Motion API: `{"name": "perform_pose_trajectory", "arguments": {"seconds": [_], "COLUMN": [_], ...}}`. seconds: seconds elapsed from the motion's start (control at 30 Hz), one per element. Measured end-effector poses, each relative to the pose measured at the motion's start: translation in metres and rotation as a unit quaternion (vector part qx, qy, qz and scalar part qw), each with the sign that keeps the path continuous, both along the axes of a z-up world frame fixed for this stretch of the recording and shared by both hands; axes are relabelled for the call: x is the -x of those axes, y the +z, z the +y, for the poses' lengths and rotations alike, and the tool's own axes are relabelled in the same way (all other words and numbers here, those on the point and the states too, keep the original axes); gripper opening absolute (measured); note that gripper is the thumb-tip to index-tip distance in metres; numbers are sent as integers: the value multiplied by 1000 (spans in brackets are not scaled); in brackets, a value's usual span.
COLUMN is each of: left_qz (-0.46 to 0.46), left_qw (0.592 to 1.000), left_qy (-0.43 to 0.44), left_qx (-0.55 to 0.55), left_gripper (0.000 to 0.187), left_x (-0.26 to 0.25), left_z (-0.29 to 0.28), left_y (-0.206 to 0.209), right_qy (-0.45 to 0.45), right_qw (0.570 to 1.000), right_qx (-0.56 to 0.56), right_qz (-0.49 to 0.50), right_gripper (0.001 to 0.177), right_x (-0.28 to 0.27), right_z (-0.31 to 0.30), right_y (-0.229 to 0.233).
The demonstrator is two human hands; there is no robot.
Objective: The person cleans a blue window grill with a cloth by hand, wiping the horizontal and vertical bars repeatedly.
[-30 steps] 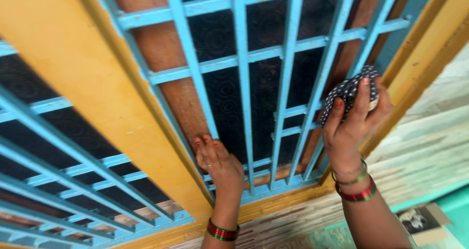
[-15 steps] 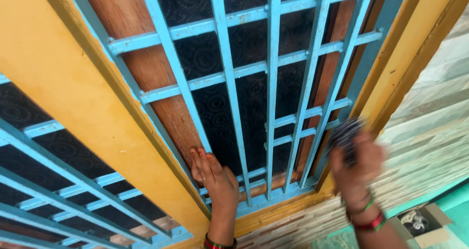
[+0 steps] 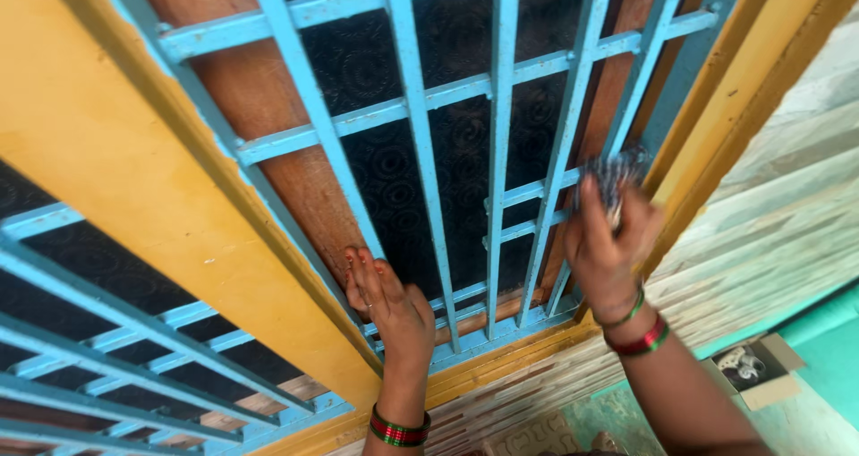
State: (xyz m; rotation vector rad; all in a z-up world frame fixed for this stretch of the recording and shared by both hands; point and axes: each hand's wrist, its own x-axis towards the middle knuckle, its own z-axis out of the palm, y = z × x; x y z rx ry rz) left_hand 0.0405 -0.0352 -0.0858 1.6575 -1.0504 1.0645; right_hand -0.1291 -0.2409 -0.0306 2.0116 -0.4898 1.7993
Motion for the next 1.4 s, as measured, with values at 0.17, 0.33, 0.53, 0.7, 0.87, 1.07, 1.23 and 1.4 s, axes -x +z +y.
{"name": "perform_pose_trajectory", "arguments": {"seconds": [0.17,0.33,0.53,0.7,0.87,1.07,1.23,1.4], "left_qz": [-6,-9,-12,-19,-17,-18,-18,-1], "left_qw": [1000,1000,1000,999,1000,1000,1000,1000], "left_qy": [5,14,21,25,23,23,16,2], "left_qx": [1,-2,5,14,7,8,4,-2], "left_gripper": [90,88,86,85,86,87,85,85], "left_x": [0,-2,-1,0,-1,-3,-3,-3], "left_z": [-1,-1,-1,-2,-1,-3,-1,2], "left_y": [-1,-1,-2,3,-2,0,-1,-14], "right_qy": [129,228,31,-12,52,231,503,274], "right_qw": [983,956,990,999,997,959,792,927], "right_qx": [-112,-164,49,16,-2,-101,-184,-116], "right_qz": [63,-85,-127,-51,-53,-130,-292,-229], "right_gripper": [46,39,41,44,42,38,33,33], "right_x": [28,43,25,-4,-12,15,11,3], "right_z": [11,-1,-26,21,8,-15,-12,-12], "right_y": [-88,-44,72,92,85,75,84,82]}}
